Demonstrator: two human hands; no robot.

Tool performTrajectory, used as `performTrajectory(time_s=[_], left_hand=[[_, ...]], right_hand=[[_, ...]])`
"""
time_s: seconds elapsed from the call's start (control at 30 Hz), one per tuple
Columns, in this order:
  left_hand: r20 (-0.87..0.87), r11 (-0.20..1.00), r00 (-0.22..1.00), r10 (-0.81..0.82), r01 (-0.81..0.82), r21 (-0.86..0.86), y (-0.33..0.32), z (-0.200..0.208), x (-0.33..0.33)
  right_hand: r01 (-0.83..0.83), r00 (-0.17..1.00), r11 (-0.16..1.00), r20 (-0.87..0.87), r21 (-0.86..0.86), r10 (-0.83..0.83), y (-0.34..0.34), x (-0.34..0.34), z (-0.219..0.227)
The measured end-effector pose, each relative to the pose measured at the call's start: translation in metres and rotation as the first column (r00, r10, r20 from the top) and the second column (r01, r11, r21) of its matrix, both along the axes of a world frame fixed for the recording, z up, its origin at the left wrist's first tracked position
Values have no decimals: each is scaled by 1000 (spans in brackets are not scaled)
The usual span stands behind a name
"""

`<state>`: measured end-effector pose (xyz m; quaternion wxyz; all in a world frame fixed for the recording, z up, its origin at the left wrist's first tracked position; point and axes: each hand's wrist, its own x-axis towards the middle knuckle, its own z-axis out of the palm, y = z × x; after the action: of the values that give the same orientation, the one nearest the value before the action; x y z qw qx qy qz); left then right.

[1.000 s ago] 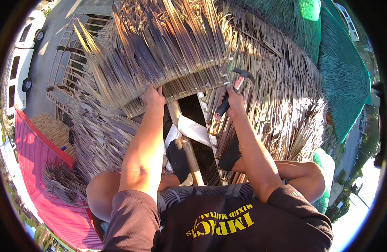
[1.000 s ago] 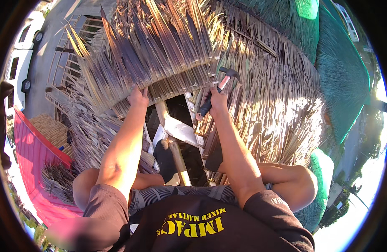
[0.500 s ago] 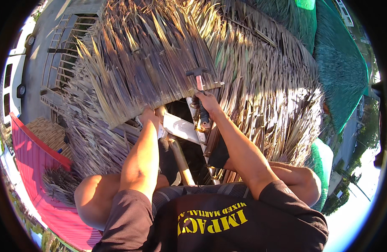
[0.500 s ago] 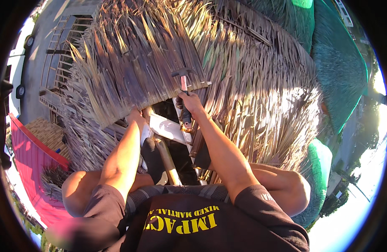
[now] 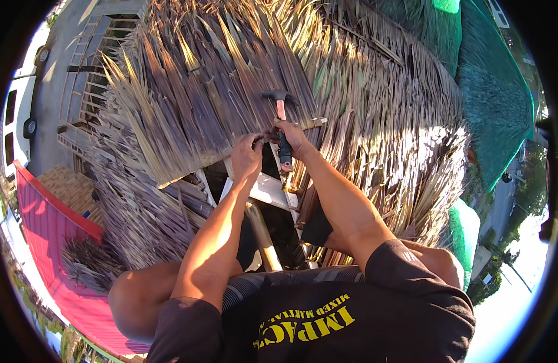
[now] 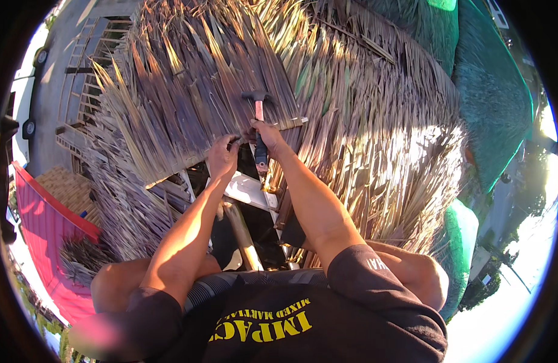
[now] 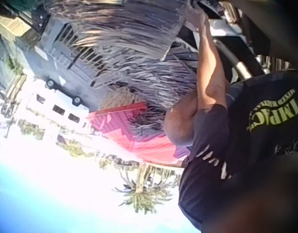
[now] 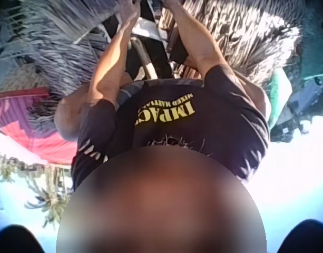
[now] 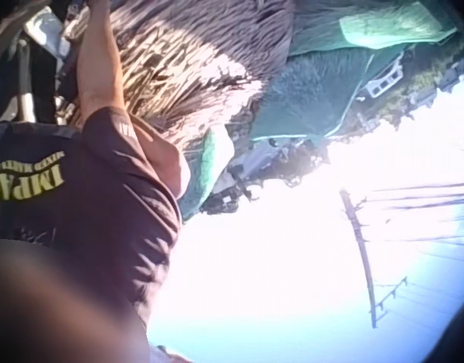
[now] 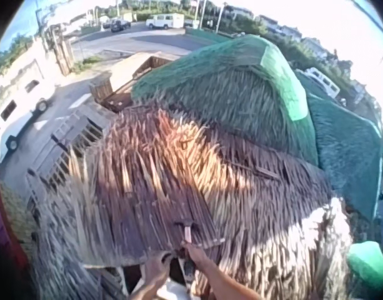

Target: The person is installing thatch roofing material on a roof. They repeatedly pick up bundles of dried palm leaves, position them on the roof structure, and secure them with a hammer and nails. The person works methodically across the roof surface, layering the thatch to create a continuous covering.

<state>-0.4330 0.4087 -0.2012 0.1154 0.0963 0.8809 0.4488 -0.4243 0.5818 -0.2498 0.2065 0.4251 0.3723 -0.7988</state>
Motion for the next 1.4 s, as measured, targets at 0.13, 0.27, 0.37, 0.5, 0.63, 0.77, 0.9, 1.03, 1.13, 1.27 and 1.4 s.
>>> performTrajectory(time_s=[0.13,0.27,0.37,0.5,0.63,0.77,0.9,1.03,1.13,1.27,1.4], left_hand=[[288,994,953,98,-83,-64,39,-15,-4],[202,980,968,150,-119,-160,52,-15,5],[221,968,952,212,-173,-182,58,-8,14],[193,980,971,141,-109,-166,61,-8,15],[197,988,979,-52,80,-135,44,-20,4],[54,999,998,16,-18,48,9,-24,-9],[219,980,971,99,-133,145,-5,-29,-27],[381,997,922,-69,53,51,4,-46,-36],[348,995,936,-58,27,93,8,-57,-29],[86,971,977,-196,205,-124,9,-60,-20],[122,932,973,-194,221,-287,14,-59,-16]], right_hand=[[10,996,991,95,-133,2,9,6,4],[18,992,987,128,-157,2,12,9,4],[47,992,993,126,-110,-33,10,10,-2],[113,986,975,144,-191,-87,10,11,-6],[4,994,988,108,-156,13,13,10,-3],[103,995,965,25,-240,-100,12,7,1],[92,990,980,119,-175,-72,11,4,2],[-12,998,998,66,-58,16,20,3,12],[-152,988,975,52,160,146,27,13,35],[-498,824,429,257,753,505,17,45,85],[-364,825,280,168,888,539,-10,80,119]])
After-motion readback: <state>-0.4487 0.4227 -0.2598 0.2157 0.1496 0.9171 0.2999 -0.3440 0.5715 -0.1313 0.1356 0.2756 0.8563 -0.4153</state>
